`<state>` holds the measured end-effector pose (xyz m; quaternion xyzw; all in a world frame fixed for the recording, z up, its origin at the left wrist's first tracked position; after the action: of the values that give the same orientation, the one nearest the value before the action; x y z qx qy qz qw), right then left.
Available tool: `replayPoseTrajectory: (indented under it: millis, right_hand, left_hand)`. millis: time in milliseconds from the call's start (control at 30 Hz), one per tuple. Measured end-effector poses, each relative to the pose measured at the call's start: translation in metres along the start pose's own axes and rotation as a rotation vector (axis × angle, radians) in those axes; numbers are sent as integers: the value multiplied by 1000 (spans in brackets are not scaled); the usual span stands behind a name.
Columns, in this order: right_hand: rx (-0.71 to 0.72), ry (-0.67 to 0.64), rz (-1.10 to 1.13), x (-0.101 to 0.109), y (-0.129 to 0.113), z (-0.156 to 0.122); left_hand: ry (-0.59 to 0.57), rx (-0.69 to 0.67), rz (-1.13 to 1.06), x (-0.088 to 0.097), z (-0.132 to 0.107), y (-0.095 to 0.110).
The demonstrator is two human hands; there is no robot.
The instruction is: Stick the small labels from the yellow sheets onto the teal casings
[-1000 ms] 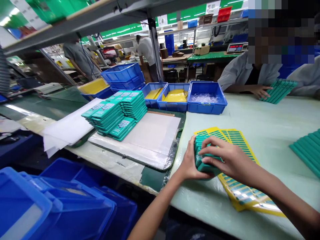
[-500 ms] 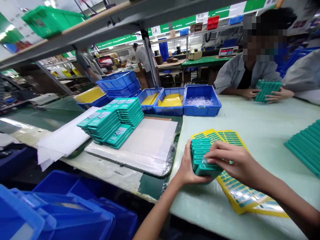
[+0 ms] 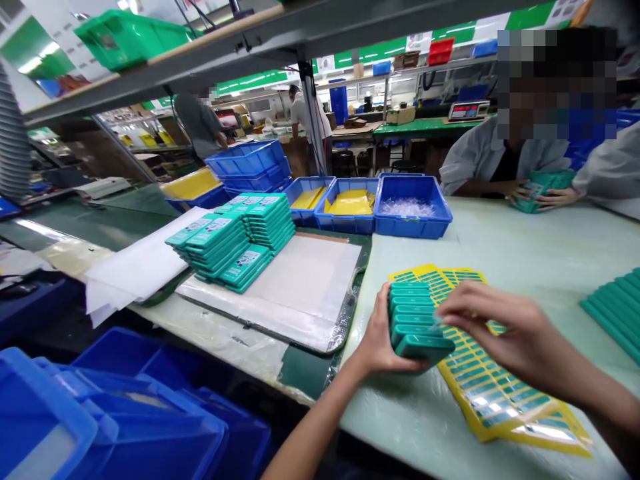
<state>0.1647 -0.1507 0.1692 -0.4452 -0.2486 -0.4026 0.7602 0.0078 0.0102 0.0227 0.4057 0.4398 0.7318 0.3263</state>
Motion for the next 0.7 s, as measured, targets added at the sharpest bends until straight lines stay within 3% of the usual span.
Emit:
replayPoseTrajectory:
  millis: [100,233,367,500,600,700]
  right_hand:
    - [54,-189,81,-32,-17,6]
    - [90,-232,-97,-45,-11,1]
    - [20,-165,-283,-15,23,-17]
    - [-140,-51,-201,28,60,-22]
    - [-181,55,-145,40,85,18]
    - [-303,220,-43,37,119,97]
  left_hand:
    - [-18,7,36,1,0,-1]
    - [-33,-16,72,0,0,2]
    - [-12,-24,58,0,0,4]
    - [-13,-26,14,0,-2,4]
    - [5,-26,-12,-1,-8,-3]
    - [8,0,-16,-2,-12,-15]
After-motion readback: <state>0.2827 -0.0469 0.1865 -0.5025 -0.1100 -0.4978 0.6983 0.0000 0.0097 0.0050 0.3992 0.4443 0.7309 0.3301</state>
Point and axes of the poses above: each hand's wrist, its own z-axis towards the middle knuckle, its own x-axis out of the back of the hand, y = z × x, the point moved 3 cm from there along z, towards the middle knuckle, and after that the axes turned 4 degrees about -y, right-handed, at the moved point
